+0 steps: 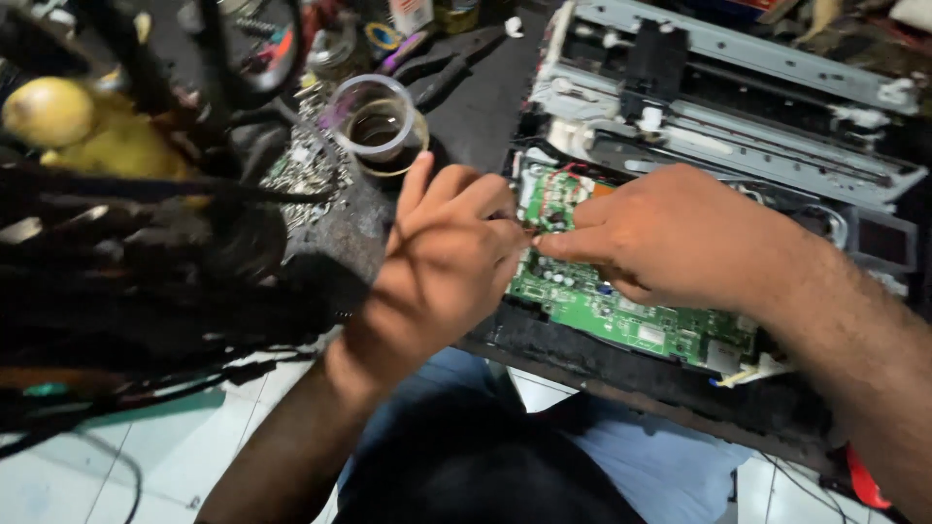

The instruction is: Disconnecting various electrical cables and removing the main circuit board from a printer assembly

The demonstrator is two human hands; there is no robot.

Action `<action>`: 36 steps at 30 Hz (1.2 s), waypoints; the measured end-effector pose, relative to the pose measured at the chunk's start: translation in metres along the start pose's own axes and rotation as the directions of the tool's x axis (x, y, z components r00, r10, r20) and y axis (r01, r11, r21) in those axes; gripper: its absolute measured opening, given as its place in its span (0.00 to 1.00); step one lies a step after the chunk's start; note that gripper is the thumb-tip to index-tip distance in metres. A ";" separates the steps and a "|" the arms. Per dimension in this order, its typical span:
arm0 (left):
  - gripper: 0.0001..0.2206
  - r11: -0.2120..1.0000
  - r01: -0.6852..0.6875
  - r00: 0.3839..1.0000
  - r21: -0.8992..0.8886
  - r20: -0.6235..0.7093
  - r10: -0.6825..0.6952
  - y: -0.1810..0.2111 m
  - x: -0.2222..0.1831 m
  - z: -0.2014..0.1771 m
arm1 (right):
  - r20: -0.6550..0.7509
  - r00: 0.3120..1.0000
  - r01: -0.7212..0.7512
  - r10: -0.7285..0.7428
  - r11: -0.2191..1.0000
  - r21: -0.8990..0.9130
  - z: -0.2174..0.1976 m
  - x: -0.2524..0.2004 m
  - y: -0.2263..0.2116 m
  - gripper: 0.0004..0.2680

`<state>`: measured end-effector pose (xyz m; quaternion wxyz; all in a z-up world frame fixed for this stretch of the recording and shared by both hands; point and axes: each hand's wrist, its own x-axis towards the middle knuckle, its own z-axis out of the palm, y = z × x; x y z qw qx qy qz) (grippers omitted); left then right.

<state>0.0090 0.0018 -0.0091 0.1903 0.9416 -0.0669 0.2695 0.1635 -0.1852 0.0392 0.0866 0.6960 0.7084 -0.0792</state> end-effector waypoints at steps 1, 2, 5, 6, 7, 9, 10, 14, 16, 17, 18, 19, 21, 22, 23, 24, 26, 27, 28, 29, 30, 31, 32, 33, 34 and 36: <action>0.04 0.999 -0.032 0.999 0.015 0.005 0.032 0.000 0.000 -0.003 | -0.053 0.998 -0.029 0.030 0.999 0.017 -0.006 -0.008 -0.002 0.20; 0.08 0.998 -0.064 0.998 0.030 0.010 0.064 0.001 0.001 -0.005 | -0.105 0.993 -0.058 0.061 0.998 0.034 -0.011 -0.017 -0.004 0.22; 0.10 0.990 0.001 0.996 -0.142 0.086 0.011 0.011 0.005 -0.026 | -0.342 0.924 -0.143 0.173 0.984 0.109 -0.020 -0.084 -0.010 0.21; 0.10 0.987 -0.019 0.996 -0.162 0.082 0.033 0.009 -0.006 -0.025 | -0.335 0.922 -0.171 0.196 0.980 0.104 -0.018 -0.107 -0.017 0.21; 0.11 0.988 -0.068 0.998 -0.138 -0.018 0.066 0.006 -0.019 -0.024 | -0.377 0.868 -0.259 0.324 0.942 0.213 -0.017 -0.129 -0.025 0.17; 0.13 0.985 -0.119 0.987 -0.127 -0.122 0.104 0.010 -0.049 -0.022 | -0.398 0.794 -0.351 0.460 0.881 0.317 0.001 -0.168 -0.044 0.14; 0.05 0.985 -0.072 0.981 -0.159 -0.190 0.041 0.017 -0.066 -0.022 | -0.391 0.717 -0.466 0.577 0.814 0.346 0.016 -0.186 -0.055 0.16; 0.07 0.963 -0.174 0.985 -0.206 -0.016 0.175 -0.025 -0.172 0.020 | 0.017 0.493 -0.848 0.870 0.476 0.233 0.078 -0.220 -0.097 0.27; 0.08 0.974 0.008 1.000 -0.225 -0.021 -0.013 -0.022 -0.214 0.051 | -0.156 0.544 -0.763 0.824 0.564 0.317 0.076 -0.203 -0.108 0.25; 0.12 0.955 0.187 0.979 -0.230 -0.035 -0.200 -0.023 -0.235 0.065 | -0.349 0.560 -0.655 0.752 0.659 0.370 0.075 -0.193 -0.114 0.23; 0.12 0.956 0.180 0.981 -0.231 -0.024 -0.191 -0.028 -0.253 0.079 | -0.344 0.550 -0.661 0.761 0.648 0.379 0.076 -0.191 -0.111 0.23; 0.15 0.958 0.223 0.975 -0.179 0.022 -0.222 -0.035 -0.271 0.092 | -0.299 0.566 -0.663 0.768 0.640 0.389 0.076 -0.188 -0.108 0.23; 0.19 0.960 0.251 0.967 -0.122 0.067 -0.244 -0.043 -0.279 0.104 | -0.257 0.572 -0.668 0.779 0.624 0.405 0.077 -0.185 -0.100 0.23; 0.15 0.976 0.196 0.979 -0.094 0.065 -0.191 -0.045 -0.270 0.103 | -0.250 0.592 -0.638 0.766 0.635 0.435 0.078 -0.184 -0.095 0.16; 0.11 0.988 0.144 0.988 -0.064 0.060 -0.140 -0.046 -0.260 0.104 | -0.248 0.615 -0.604 0.749 0.649 0.462 0.078 -0.183 -0.088 0.09; 0.11 0.989 0.135 0.990 -0.062 0.058 -0.132 -0.045 -0.260 0.103 | -0.254 0.609 -0.606 0.752 0.647 0.463 0.079 -0.186 -0.085 0.09; 0.11 0.980 0.188 0.982 -0.068 0.013 -0.188 -0.043 -0.262 0.102 | -0.177 0.682 -0.547 0.709 0.656 0.520 0.081 -0.189 -0.075 0.04; 0.11 0.980 0.186 0.982 -0.064 0.013 -0.186 -0.044 -0.261 0.101 | -0.180 0.682 -0.545 0.709 0.657 0.521 0.084 -0.191 -0.072 0.04; 0.11 0.985 0.165 0.986 -0.058 0.005 -0.165 -0.047 -0.260 0.101 | -0.210 0.713 -0.495 0.669 0.692 0.526 0.088 -0.192 -0.070 0.04; 0.10 0.988 0.146 0.989 -0.055 0.001 -0.146 -0.048 -0.260 0.101 | -0.235 0.741 -0.445 0.629 0.722 0.530 0.092 -0.195 -0.068 0.04; 0.10 0.988 0.146 0.989 -0.054 0.005 -0.145 -0.044 -0.258 0.096 | -0.234 0.740 -0.445 0.630 0.720 0.533 0.090 -0.194 -0.066 0.04; 0.11 0.983 0.169 0.985 -0.065 0.020 -0.168 -0.041 -0.253 0.093 | -0.241 0.738 -0.419 0.631 0.707 0.570 0.088 -0.195 -0.064 0.04; 0.11 0.978 0.193 0.981 -0.075 0.036 -0.191 -0.039 -0.248 0.090 | -0.248 0.735 -0.392 0.631 0.693 0.605 0.085 -0.195 -0.062 0.05; 0.11 0.979 0.189 0.982 -0.077 0.032 -0.187 -0.039 -0.250 0.093 | -0.250 0.732 -0.395 0.633 0.694 0.601 0.084 -0.195 -0.060 0.05; 0.11 0.979 0.185 0.983 -0.080 -0.002 -0.186 -0.039 -0.252 0.096 | -0.244 0.705 -0.393 0.666 0.654 0.646 0.083 -0.195 -0.059 0.05; 0.12 0.980 0.181 0.982 -0.080 -0.039 -0.185 -0.039 -0.250 0.096 | -0.239 0.678 -0.386 0.695 0.614 0.689 0.085 -0.194 -0.056 0.04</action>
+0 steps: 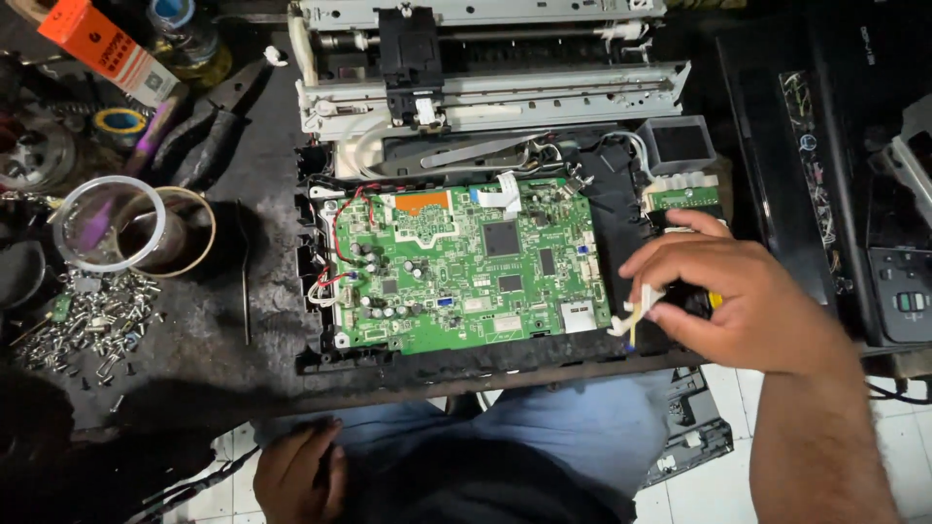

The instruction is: Disconnecting various electrical cables and removing the main circuit board from a printer assembly

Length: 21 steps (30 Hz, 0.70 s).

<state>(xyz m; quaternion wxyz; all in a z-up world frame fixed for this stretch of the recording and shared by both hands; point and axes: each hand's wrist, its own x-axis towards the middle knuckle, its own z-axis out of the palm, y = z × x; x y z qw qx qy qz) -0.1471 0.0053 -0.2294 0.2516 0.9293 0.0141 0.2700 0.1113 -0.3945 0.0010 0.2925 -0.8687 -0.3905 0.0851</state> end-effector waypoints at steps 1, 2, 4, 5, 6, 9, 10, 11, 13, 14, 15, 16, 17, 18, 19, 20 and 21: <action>0.11 1.000 0.004 1.000 -0.021 0.018 -0.003 0.002 0.003 -0.001 | -0.050 0.998 -0.024 0.026 0.999 0.035 0.003 0.000 0.002 0.03; 0.11 0.999 0.007 0.999 -0.042 0.035 -0.006 0.005 0.006 -0.003 | -0.099 0.994 -0.047 0.054 0.996 0.071 0.005 0.001 0.003 0.03; 0.11 0.999 0.024 0.999 -0.034 0.042 -0.023 0.008 0.006 -0.004 | -0.110 0.990 -0.084 0.093 0.993 0.086 0.007 0.002 0.001 0.02; 0.11 0.999 0.040 0.998 -0.025 0.046 -0.039 0.010 0.007 -0.004 | -0.122 0.984 -0.116 0.128 0.988 0.100 0.008 0.003 0.001 0.02; 0.11 0.999 0.041 0.998 -0.025 0.045 -0.040 0.011 0.007 -0.005 | -0.122 0.984 -0.115 0.127 0.988 0.100 0.009 0.001 0.003 0.02; 0.12 0.996 0.085 0.993 -0.041 0.085 -0.082 0.017 0.014 -0.010 | -0.175 0.962 -0.182 0.210 0.969 0.165 0.011 0.000 0.004 0.04; 0.11 0.994 0.086 0.994 -0.065 0.076 -0.081 0.020 0.018 -0.012 | -0.196 0.962 -0.150 0.188 0.970 0.194 0.011 0.002 0.001 0.05; 0.11 0.992 0.088 0.994 -0.089 0.068 -0.082 0.023 0.021 -0.014 | -0.217 0.962 -0.116 0.166 0.968 0.223 0.011 0.005 -0.002 0.06; 0.11 0.994 0.068 0.997 -0.085 0.054 -0.063 0.012 0.012 -0.007 | -0.276 0.919 -0.226 0.281 0.950 0.215 0.019 0.003 0.001 0.06; 0.12 0.995 0.048 0.998 -0.082 0.040 -0.045 0.007 0.008 -0.004 | -0.333 0.859 -0.334 0.389 0.919 0.211 0.024 0.002 0.002 0.06; 0.12 0.996 0.047 0.998 -0.081 0.041 -0.044 0.004 0.005 -0.003 | -0.333 0.859 -0.334 0.390 0.918 0.213 0.024 0.002 0.002 0.06; 0.12 0.998 0.045 0.998 -0.049 0.047 -0.043 0.001 0.002 -0.001 | -0.336 0.879 -0.293 0.339 0.939 0.180 0.023 0.003 0.001 0.05; 0.12 0.999 0.042 0.998 -0.018 0.053 -0.041 -0.001 -0.001 0.001 | -0.337 0.897 -0.250 0.286 0.957 0.146 0.023 0.003 0.001 0.05; 0.12 0.999 0.042 0.998 -0.017 0.053 -0.041 0.001 0.001 0.000 | -0.337 0.897 -0.250 0.286 0.957 0.147 0.021 0.004 -0.002 0.05; 0.12 0.999 0.043 0.998 -0.028 0.049 -0.042 0.003 0.003 0.000 | -0.318 0.915 -0.203 0.248 0.965 0.168 0.019 0.005 -0.005 0.13; 0.11 0.998 0.044 0.998 -0.039 0.045 -0.043 0.004 0.005 0.000 | -0.298 0.931 -0.157 0.209 0.969 0.190 0.017 0.007 -0.008 0.22; 0.11 0.998 0.045 0.998 -0.039 0.046 -0.043 0.004 0.005 0.000 | -0.298 0.931 -0.157 0.210 0.969 0.191 0.016 0.006 -0.009 0.22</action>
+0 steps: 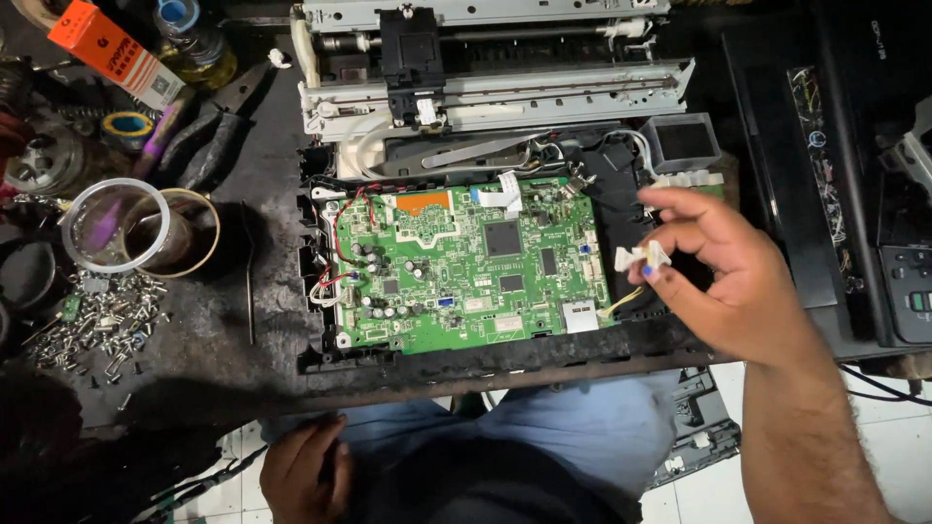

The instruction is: Disconnecting various electrical cables and removing the main circuit board from a printer assembly

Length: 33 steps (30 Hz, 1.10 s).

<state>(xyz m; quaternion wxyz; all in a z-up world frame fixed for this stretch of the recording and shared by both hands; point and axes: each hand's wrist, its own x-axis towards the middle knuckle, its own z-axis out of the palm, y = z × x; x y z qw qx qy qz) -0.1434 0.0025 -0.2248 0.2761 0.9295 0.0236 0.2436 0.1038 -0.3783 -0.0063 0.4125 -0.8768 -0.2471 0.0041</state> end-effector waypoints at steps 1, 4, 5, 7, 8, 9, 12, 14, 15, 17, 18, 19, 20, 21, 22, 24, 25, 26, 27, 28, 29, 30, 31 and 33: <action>0.11 1.000 -0.001 1.000 -0.004 -0.009 0.001 0.000 0.000 0.000 | 0.036 0.999 0.023 -0.025 0.999 0.037 -0.001 0.000 -0.001 0.20; 0.11 1.000 0.007 1.000 -0.020 -0.013 -0.007 0.003 0.002 -0.001 | 0.117 0.989 0.075 -0.087 0.992 0.104 -0.006 -0.004 0.006 0.21; 0.11 0.999 0.013 1.000 -0.033 -0.010 -0.013 0.005 0.003 -0.002 | 0.158 0.979 0.104 -0.125 0.985 0.134 -0.008 -0.005 0.010 0.23; 0.11 1.000 0.007 1.000 -0.022 -0.017 -0.007 0.008 0.006 -0.004 | 0.149 0.974 0.156 -0.171 0.982 0.109 -0.007 -0.005 0.015 0.21; 0.11 1.000 -0.002 1.000 -0.012 -0.023 0.002 0.010 0.007 -0.005 | 0.138 0.967 0.205 -0.215 0.975 0.082 -0.007 -0.006 0.018 0.19; 0.11 1.000 -0.001 1.000 -0.012 -0.021 0.001 0.008 0.006 -0.005 | 0.139 0.967 0.204 -0.214 0.976 0.083 -0.006 -0.007 0.018 0.19; 0.11 1.000 0.001 1.000 -0.010 0.019 -0.001 0.005 0.006 -0.004 | 0.114 0.992 0.047 -0.055 0.997 0.069 -0.005 -0.009 0.017 0.19; 0.10 1.000 0.006 1.000 0.000 0.014 -0.006 0.007 0.008 -0.005 | 0.079 0.994 0.071 -0.078 0.994 0.088 -0.003 -0.009 0.017 0.18; 0.10 1.000 0.006 1.000 0.001 0.014 -0.006 0.005 0.005 -0.003 | 0.079 0.994 0.072 -0.079 0.994 0.088 -0.003 -0.007 0.016 0.18; 0.10 1.000 0.029 1.000 0.009 0.008 -0.029 0.001 -0.001 -0.001 | 0.076 0.985 0.153 -0.157 0.987 0.048 -0.003 -0.006 0.013 0.18; 0.10 1.000 0.029 1.000 0.009 0.009 -0.029 0.001 -0.001 -0.001 | 0.076 0.985 0.152 -0.155 0.987 0.048 -0.002 -0.008 0.016 0.18; 0.10 1.000 0.021 1.000 0.014 0.016 -0.021 0.000 -0.001 -0.001 | 0.038 0.990 0.136 -0.136 0.991 0.014 -0.001 -0.010 0.019 0.14; 0.11 1.000 0.014 1.000 0.019 0.022 -0.014 0.000 -0.002 -0.002 | 0.000 0.993 0.119 -0.119 0.993 -0.020 0.000 -0.011 0.022 0.11; 0.11 1.000 0.014 1.000 0.020 0.023 -0.015 0.001 -0.001 -0.002 | 0.000 0.993 0.118 -0.118 0.993 -0.019 0.001 -0.010 0.018 0.11; 0.11 1.000 0.014 1.000 0.019 0.022 -0.014 0.002 0.001 -0.003 | -0.005 0.987 0.158 -0.158 0.987 0.001 0.002 -0.009 0.014 0.09; 0.11 1.000 0.014 1.000 0.019 0.020 -0.014 0.005 0.004 -0.003 | -0.012 0.980 0.198 -0.198 0.980 0.021 0.003 -0.008 0.010 0.06; 0.10 1.000 0.012 1.000 0.015 0.012 -0.013 0.007 0.006 -0.003 | -0.017 0.982 0.189 -0.189 0.981 0.040 0.003 -0.009 0.010 0.04; 0.10 1.000 0.011 1.000 0.012 0.006 -0.011 0.009 0.008 -0.004 | -0.023 0.984 0.179 -0.178 0.982 0.060 0.003 -0.010 0.010 0.03; 0.10 1.000 0.011 1.000 0.012 0.007 -0.011 0.009 0.008 -0.004 | -0.023 0.984 0.178 -0.177 0.982 0.061 0.002 -0.008 0.008 0.03; 0.10 1.000 0.019 1.000 -0.005 0.004 -0.019 0.009 0.008 -0.005 | 0.013 0.974 0.224 -0.225 0.973 0.046 0.000 -0.006 0.007 0.02; 0.10 0.999 0.026 1.000 -0.022 0.000 -0.026 0.010 0.008 -0.005 | 0.050 0.961 0.270 -0.271 0.962 0.033 -0.002 -0.004 0.006 0.02; 0.10 0.999 0.026 1.000 -0.021 0.001 -0.026 0.007 0.006 -0.003 | 0.049 0.961 0.270 -0.271 0.962 0.034 -0.003 -0.003 0.003 0.02; 0.10 1.000 0.011 1.000 0.004 0.005 -0.011 0.004 0.004 -0.002 | 0.089 0.956 0.279 -0.281 0.960 0.030 -0.004 -0.002 0.001 0.00; 0.10 1.000 -0.001 1.000 0.029 0.008 0.001 -0.001 0.000 0.001 | 0.130 0.948 0.289 -0.291 0.957 0.029 -0.004 0.000 -0.002 0.02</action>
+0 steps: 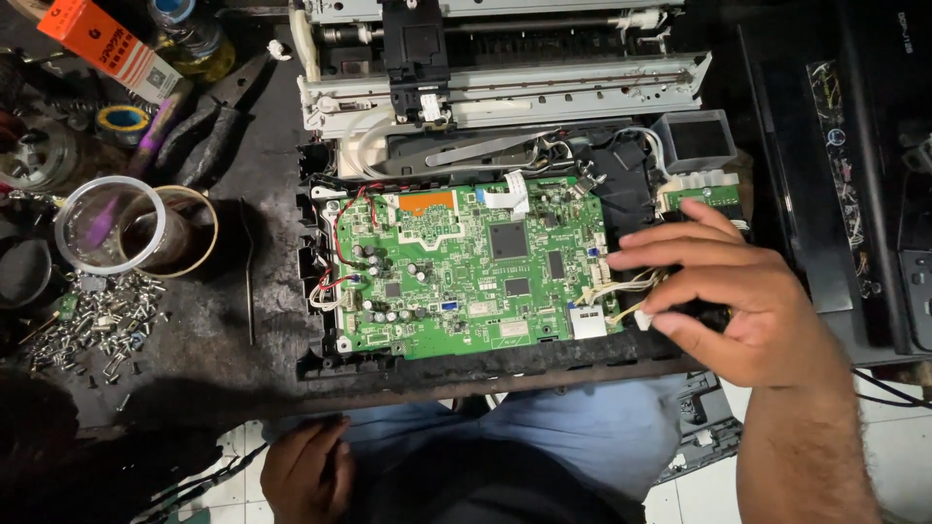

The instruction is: Disconnecting various electrical cables and removing the main circuit board from a printer assembly

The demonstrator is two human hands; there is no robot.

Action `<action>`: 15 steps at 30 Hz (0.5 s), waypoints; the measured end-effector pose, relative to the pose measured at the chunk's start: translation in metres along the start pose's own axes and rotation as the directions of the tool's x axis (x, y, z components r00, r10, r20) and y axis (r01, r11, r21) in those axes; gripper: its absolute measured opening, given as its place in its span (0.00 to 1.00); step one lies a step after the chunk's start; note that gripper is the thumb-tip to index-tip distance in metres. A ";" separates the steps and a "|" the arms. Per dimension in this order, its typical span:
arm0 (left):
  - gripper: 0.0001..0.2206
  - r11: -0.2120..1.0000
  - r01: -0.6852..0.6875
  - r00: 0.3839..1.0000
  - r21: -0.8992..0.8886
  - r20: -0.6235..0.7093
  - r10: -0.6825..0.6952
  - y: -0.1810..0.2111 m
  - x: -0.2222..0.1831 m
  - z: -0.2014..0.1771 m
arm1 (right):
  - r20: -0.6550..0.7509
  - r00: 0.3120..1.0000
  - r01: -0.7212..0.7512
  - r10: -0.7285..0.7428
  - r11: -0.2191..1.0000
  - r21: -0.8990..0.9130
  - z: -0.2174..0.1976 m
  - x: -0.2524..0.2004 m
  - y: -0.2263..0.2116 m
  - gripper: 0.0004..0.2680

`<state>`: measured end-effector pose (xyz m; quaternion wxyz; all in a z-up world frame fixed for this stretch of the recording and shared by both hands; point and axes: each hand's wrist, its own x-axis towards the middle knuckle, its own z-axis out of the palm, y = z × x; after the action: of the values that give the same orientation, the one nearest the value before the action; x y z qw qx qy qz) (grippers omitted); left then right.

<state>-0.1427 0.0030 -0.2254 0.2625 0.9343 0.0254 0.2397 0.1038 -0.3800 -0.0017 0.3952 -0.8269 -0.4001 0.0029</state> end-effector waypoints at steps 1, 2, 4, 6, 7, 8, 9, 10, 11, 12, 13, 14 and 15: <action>0.10 1.000 -0.004 1.000 0.008 0.003 0.004 -0.001 -0.001 0.001 | 0.015 1.000 0.006 -0.006 0.999 -0.038 0.000 0.001 0.000 0.02; 0.10 1.000 -0.009 1.000 0.016 0.005 0.009 -0.003 -0.002 0.001 | 0.030 0.999 0.014 -0.011 0.997 -0.075 0.000 0.003 0.000 0.03; 0.10 1.000 -0.008 1.000 0.001 -0.009 0.008 -0.003 -0.002 0.002 | 0.010 1.000 -0.012 0.013 0.996 -0.091 0.002 0.001 0.005 0.02; 0.10 1.000 -0.009 1.000 -0.015 -0.024 0.008 -0.001 0.000 0.002 | -0.011 0.999 -0.037 0.036 0.994 -0.107 0.004 0.001 0.008 0.01; 0.10 1.000 -0.016 1.000 -0.013 -0.005 0.016 0.000 0.002 0.000 | 0.005 0.998 -0.068 0.069 0.986 -0.151 0.004 0.001 0.008 0.01; 0.10 1.000 -0.024 1.000 -0.011 0.014 0.024 0.002 0.005 -0.002 | 0.020 0.995 -0.097 0.103 0.976 -0.194 0.005 0.002 0.009 0.02; 0.10 1.000 -0.023 1.000 -0.011 0.016 0.023 0.002 0.004 -0.001 | 0.021 0.994 -0.098 0.104 0.976 -0.193 0.004 0.001 0.010 0.02; 0.10 1.000 -0.023 1.000 -0.012 0.003 0.023 0.002 0.004 -0.001 | 0.068 0.989 -0.111 0.129 0.969 -0.223 0.003 -0.001 0.011 0.02; 0.09 1.000 -0.025 1.000 -0.014 -0.012 0.025 0.002 0.005 0.000 | 0.112 0.982 -0.122 0.154 0.960 -0.254 0.001 -0.002 0.012 0.03; 0.09 1.000 -0.025 1.000 -0.015 -0.011 0.025 0.006 0.008 -0.002 | 0.112 0.982 -0.123 0.155 0.959 -0.254 0.000 -0.002 0.012 0.03; 0.09 1.000 -0.011 1.000 -0.027 -0.004 0.010 0.010 0.011 -0.004 | 0.142 0.977 -0.118 0.157 0.960 -0.252 -0.001 -0.001 0.012 0.04; 0.09 0.999 0.004 1.000 -0.040 0.003 -0.004 0.014 0.014 -0.007 | 0.172 0.972 -0.112 0.158 0.962 -0.250 -0.001 -0.001 0.012 0.04; 0.09 0.999 0.006 1.000 -0.040 0.003 -0.006 0.012 0.012 -0.006 | 0.174 0.972 -0.111 0.157 0.962 -0.250 -0.002 -0.001 0.012 0.04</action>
<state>-0.1356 -0.0024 -0.2095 0.2817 0.9292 0.0232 0.2382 0.1114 -0.3862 -0.0088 0.2514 -0.8895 -0.3765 0.0615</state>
